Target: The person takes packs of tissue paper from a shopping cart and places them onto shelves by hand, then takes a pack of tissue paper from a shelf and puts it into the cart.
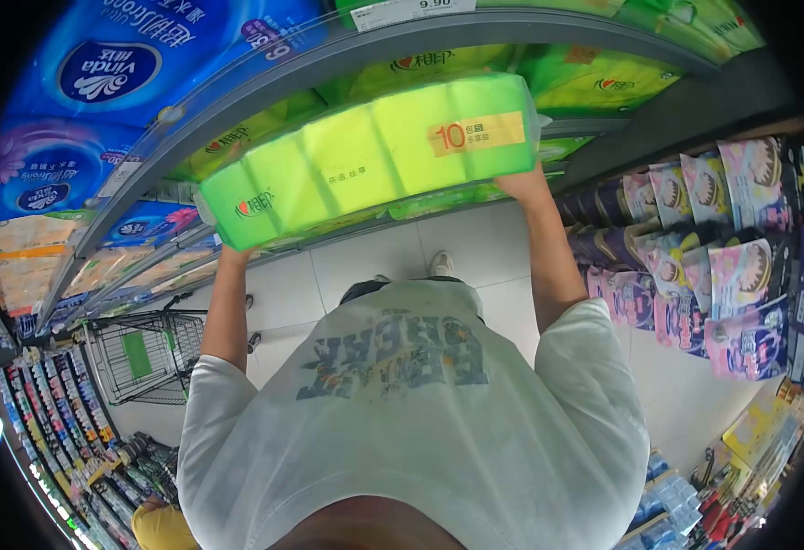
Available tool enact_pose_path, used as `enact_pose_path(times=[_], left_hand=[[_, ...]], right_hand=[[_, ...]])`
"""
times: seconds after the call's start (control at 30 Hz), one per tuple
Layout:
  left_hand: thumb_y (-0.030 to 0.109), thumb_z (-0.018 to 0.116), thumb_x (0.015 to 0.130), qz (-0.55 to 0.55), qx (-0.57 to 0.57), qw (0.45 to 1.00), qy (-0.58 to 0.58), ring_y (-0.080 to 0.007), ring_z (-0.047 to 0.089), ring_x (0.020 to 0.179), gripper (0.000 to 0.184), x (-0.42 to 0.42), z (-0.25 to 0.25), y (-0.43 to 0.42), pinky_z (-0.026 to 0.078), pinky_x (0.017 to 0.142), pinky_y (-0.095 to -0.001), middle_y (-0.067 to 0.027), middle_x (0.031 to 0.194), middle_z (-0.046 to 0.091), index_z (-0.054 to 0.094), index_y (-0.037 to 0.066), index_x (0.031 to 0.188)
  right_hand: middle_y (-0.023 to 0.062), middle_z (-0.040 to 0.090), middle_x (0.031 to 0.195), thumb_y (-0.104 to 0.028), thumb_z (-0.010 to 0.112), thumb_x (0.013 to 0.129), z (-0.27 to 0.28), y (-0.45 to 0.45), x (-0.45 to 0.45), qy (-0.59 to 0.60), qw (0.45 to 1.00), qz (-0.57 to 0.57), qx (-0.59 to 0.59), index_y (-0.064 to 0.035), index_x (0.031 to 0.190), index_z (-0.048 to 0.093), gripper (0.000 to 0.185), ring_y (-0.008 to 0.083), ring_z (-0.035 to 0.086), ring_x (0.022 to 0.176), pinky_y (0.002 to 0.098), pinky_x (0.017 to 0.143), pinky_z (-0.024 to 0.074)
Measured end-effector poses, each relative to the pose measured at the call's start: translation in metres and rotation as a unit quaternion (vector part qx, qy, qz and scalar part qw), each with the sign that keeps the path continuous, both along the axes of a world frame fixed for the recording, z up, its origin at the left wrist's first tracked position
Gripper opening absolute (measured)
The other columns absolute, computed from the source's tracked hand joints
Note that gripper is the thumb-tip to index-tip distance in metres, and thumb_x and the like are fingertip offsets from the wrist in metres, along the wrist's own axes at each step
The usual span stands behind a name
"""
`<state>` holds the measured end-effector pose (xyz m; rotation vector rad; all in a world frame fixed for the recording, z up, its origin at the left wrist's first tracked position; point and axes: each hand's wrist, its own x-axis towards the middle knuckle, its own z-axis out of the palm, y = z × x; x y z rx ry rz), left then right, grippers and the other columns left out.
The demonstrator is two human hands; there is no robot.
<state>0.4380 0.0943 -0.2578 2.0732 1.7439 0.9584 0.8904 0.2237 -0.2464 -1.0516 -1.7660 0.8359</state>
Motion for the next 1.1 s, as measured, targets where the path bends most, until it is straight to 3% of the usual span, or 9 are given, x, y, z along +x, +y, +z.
enact_pose_path(times=[0.23, 0.33, 0.4, 0.53, 0.6, 0.77, 1.0, 1.1], left_hand=[[0.016, 0.069, 0.079, 0.038, 0.005, 0.999, 0.018, -0.0263, 0.064, 0.087, 0.029, 0.017, 0.014, 0.019, 0.050, 0.077, -0.0350, -0.0142, 0.097, 0.067, 0.065, 0.001, 0.104], [0.005, 0.063, 0.080, 0.053, -0.029, 0.997, 0.051, -0.0243, 0.059, 0.079, 0.009, 0.030, 0.028, 0.028, 0.048, 0.069, -0.0352, -0.0115, 0.084, 0.062, 0.063, 0.001, 0.089], [0.008, 0.065, 0.080, 0.064, -0.013, 0.997, 0.033, -0.0262, 0.059, 0.081, 0.013, 0.035, 0.035, 0.037, 0.048, 0.071, -0.0361, -0.0135, 0.086, 0.063, 0.064, 0.001, 0.091], [0.013, 0.072, 0.077, 0.071, -0.058, 0.993, 0.075, -0.0281, 0.062, 0.083, 0.022, 0.040, 0.050, 0.049, 0.049, 0.075, -0.0370, -0.0137, 0.090, 0.066, 0.066, 0.002, 0.095], [0.016, 0.074, 0.075, 0.080, -0.072, 0.991, 0.084, -0.0291, 0.064, 0.084, 0.026, 0.041, 0.052, 0.054, 0.050, 0.076, -0.0370, -0.0138, 0.093, 0.068, 0.067, 0.003, 0.096], [0.018, 0.079, 0.071, 0.094, -0.121, 0.988, -0.010, -0.0270, 0.064, 0.086, 0.034, 0.047, 0.053, 0.055, 0.050, 0.077, -0.0349, -0.0121, 0.095, 0.069, 0.067, 0.003, 0.100], [0.012, 0.079, 0.069, 0.086, -0.094, 0.992, -0.022, -0.0225, 0.066, 0.084, 0.034, 0.060, 0.065, 0.062, 0.051, 0.076, -0.0332, -0.0102, 0.094, 0.070, 0.067, 0.002, 0.099], [0.004, 0.076, 0.064, 0.074, -0.174, 0.956, -0.226, -0.0197, 0.065, 0.086, 0.037, 0.052, 0.054, 0.078, 0.050, 0.077, -0.0319, -0.0094, 0.095, 0.070, 0.066, 0.000, 0.100]], right_hand=[[0.0151, 0.065, 0.100, -0.005, 0.066, 0.079, 0.016, 0.025, -0.020, -0.036, 0.999, 0.008, -0.020, 0.0015, 0.111, 0.058, 0.033, 0.0245, 0.061, 0.090, 0.0360, 0.079, 0.0488], [0.0132, 0.066, 0.099, -0.003, 0.069, 0.076, 0.009, 0.028, -0.022, -0.045, 0.997, 0.012, -0.058, 0.0012, 0.109, 0.059, 0.036, 0.0238, 0.062, 0.091, 0.0354, 0.080, 0.0492], [0.0107, 0.066, 0.100, -0.002, 0.075, 0.071, 0.023, 0.027, -0.028, -0.019, 0.989, -0.016, -0.148, 0.0007, 0.108, 0.060, 0.040, 0.0218, 0.062, 0.092, 0.0345, 0.080, 0.0496], [0.0083, 0.066, 0.102, -0.002, 0.079, 0.066, 0.030, 0.036, -0.033, -0.035, 0.995, -0.014, -0.094, -0.0001, 0.109, 0.061, 0.047, 0.0197, 0.061, 0.093, 0.0339, 0.081, 0.0495], [0.0076, 0.066, 0.104, -0.003, 0.081, 0.065, 0.036, 0.039, -0.036, 0.026, 0.987, 0.009, -0.158, -0.0006, 0.111, 0.060, 0.051, 0.0185, 0.061, 0.095, 0.0327, 0.083, 0.0486], [0.0070, 0.065, 0.104, -0.004, 0.080, 0.065, 0.034, 0.040, -0.036, 0.032, 0.988, 0.002, -0.153, -0.0009, 0.113, 0.060, 0.051, 0.0186, 0.060, 0.095, 0.0319, 0.084, 0.0478], [0.0092, 0.062, 0.103, -0.004, 0.076, 0.063, 0.042, 0.038, -0.036, 0.095, 0.977, -0.023, -0.188, 0.0007, 0.112, 0.059, 0.052, 0.0219, 0.056, 0.100, 0.0326, 0.086, 0.0439], [0.0092, 0.060, 0.103, -0.003, 0.071, 0.064, 0.048, 0.049, -0.045, 0.088, 0.969, -0.031, -0.228, 0.0010, 0.111, 0.059, 0.049, 0.0216, 0.057, 0.092, 0.0322, 0.085, 0.0448]])
